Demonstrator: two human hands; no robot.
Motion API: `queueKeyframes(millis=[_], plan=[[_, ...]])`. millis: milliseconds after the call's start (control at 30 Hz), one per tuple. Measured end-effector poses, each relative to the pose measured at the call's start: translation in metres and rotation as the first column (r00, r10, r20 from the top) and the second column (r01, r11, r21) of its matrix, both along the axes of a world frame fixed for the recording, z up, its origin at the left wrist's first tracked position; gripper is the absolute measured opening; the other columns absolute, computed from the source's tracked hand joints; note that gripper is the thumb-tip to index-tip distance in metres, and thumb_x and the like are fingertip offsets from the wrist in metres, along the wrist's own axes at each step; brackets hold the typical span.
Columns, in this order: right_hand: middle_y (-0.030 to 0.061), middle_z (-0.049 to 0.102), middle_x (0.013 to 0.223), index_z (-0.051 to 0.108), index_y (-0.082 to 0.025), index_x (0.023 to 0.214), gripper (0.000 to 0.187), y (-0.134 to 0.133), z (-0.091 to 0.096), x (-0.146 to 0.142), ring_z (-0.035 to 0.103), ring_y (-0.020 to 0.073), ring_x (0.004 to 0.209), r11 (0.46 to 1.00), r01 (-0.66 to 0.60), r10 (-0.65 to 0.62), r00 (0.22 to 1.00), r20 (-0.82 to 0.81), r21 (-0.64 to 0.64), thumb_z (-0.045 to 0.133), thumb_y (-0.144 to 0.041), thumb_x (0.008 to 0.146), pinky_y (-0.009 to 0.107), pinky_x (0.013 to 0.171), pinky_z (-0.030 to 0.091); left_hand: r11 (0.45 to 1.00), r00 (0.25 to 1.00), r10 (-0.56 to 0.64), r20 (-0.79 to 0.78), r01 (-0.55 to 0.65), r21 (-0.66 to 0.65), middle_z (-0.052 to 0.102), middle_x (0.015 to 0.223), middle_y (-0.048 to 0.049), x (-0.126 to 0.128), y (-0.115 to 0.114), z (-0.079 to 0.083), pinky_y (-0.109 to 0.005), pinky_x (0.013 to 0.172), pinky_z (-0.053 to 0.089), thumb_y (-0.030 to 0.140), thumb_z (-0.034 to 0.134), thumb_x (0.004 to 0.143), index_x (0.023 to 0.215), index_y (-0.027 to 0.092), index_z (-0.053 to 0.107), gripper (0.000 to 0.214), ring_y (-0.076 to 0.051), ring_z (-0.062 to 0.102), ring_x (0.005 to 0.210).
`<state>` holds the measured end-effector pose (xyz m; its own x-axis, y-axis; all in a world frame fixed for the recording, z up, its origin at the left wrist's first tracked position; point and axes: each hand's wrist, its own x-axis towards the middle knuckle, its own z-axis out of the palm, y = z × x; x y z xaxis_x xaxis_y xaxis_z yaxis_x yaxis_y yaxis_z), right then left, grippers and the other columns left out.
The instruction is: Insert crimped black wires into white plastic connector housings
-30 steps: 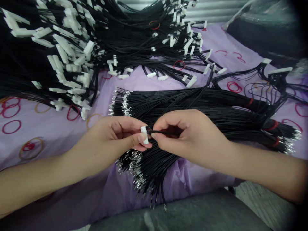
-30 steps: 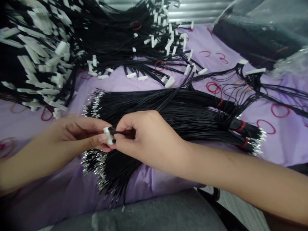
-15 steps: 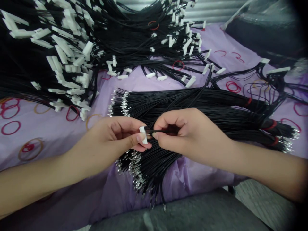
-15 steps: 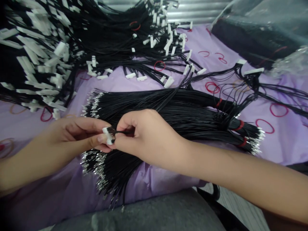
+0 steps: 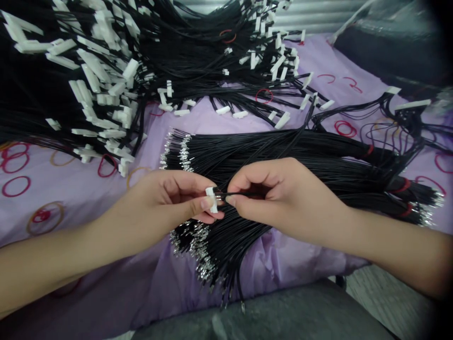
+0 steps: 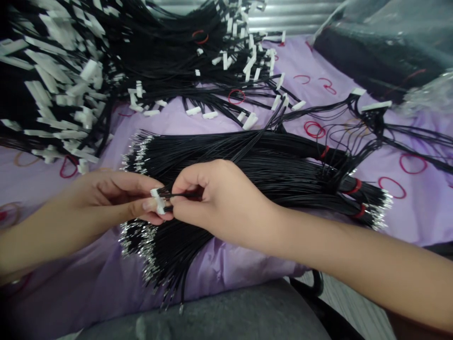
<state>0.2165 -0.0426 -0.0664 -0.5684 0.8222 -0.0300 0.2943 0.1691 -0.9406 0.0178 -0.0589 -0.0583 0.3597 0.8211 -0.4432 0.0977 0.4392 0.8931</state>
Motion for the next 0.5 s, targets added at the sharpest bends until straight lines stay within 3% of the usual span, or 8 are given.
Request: queueKeyframes(millis=[167, 500], plan=[[-0.0081, 0.056, 0.056, 0.067, -0.010, 0.067, 0.011, 0.0009, 0.0010, 0.0009, 0.044, -0.0010, 0.051, 1.000, -0.009, 0.009, 1.000, -0.003, 0.017, 0.067, -0.004, 0.077, 0.009, 0.044, 0.032, 0.999, 1.000, -0.031, 0.003, 0.031, 0.027, 0.077, 0.065, 0.0024, 0.0017, 0.0010, 0.0028, -0.005, 0.058, 0.055, -0.002, 0.066, 0.077, 0.072, 0.015, 0.078, 0.022, -0.006, 0.070, 0.060], [-0.0085, 0.057, 0.055, 0.068, -0.010, 0.067, 0.012, 0.0012, 0.0028, 0.0005, 0.042, -0.0018, 0.049, 1.000, -0.001, 0.001, 1.000, 0.004, 0.014, 0.068, -0.003, 0.077, 0.008, 0.042, 0.030, 0.998, 0.999, -0.049, -0.012, 0.049, 0.041, 0.078, 0.069, 0.0010, 0.0006, 0.0009, -0.0002, -0.007, 0.060, 0.057, 0.002, 0.068, 0.077, 0.074, 0.016, 0.079, 0.018, -0.008, 0.071, 0.064]])
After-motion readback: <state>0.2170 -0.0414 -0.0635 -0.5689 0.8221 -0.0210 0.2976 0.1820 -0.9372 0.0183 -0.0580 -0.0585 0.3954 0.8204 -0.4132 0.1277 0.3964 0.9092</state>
